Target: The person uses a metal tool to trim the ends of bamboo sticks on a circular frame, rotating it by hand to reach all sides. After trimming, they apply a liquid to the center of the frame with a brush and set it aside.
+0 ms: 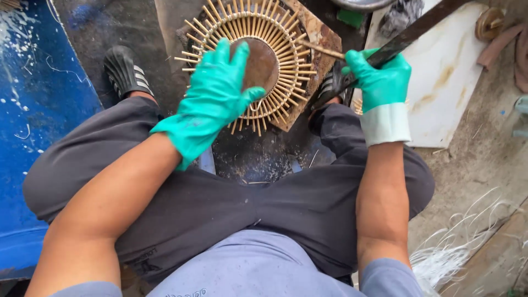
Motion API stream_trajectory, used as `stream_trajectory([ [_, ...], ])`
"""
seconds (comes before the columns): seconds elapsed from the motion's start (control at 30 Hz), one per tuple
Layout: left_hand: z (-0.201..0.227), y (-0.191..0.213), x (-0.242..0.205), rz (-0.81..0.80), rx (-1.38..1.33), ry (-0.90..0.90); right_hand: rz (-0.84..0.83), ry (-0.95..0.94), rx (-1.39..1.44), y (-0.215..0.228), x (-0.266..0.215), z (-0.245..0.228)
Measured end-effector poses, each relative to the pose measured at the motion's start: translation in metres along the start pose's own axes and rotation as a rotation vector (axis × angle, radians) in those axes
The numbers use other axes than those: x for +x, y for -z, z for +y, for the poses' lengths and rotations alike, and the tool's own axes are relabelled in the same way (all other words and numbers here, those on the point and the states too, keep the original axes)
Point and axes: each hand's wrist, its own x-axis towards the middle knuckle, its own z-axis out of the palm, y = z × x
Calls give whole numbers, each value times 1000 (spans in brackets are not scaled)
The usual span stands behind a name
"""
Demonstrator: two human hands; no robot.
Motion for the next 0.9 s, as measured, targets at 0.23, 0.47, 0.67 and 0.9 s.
stream_trajectory([
  [0.23,10,-8,22,-218,152,-15,7,-75,-217,-2,15,33],
  [0.47,18,-12,27,-191,189,-2,-113,22,-378,-9,24,66],
  [0.67,15,-13,27,-180,185,-37,-129,-8,-415,-10,22,67],
  [0.9,10,-14,28,-162,168,-39,-73,-156,-529,-13,21,38],
])
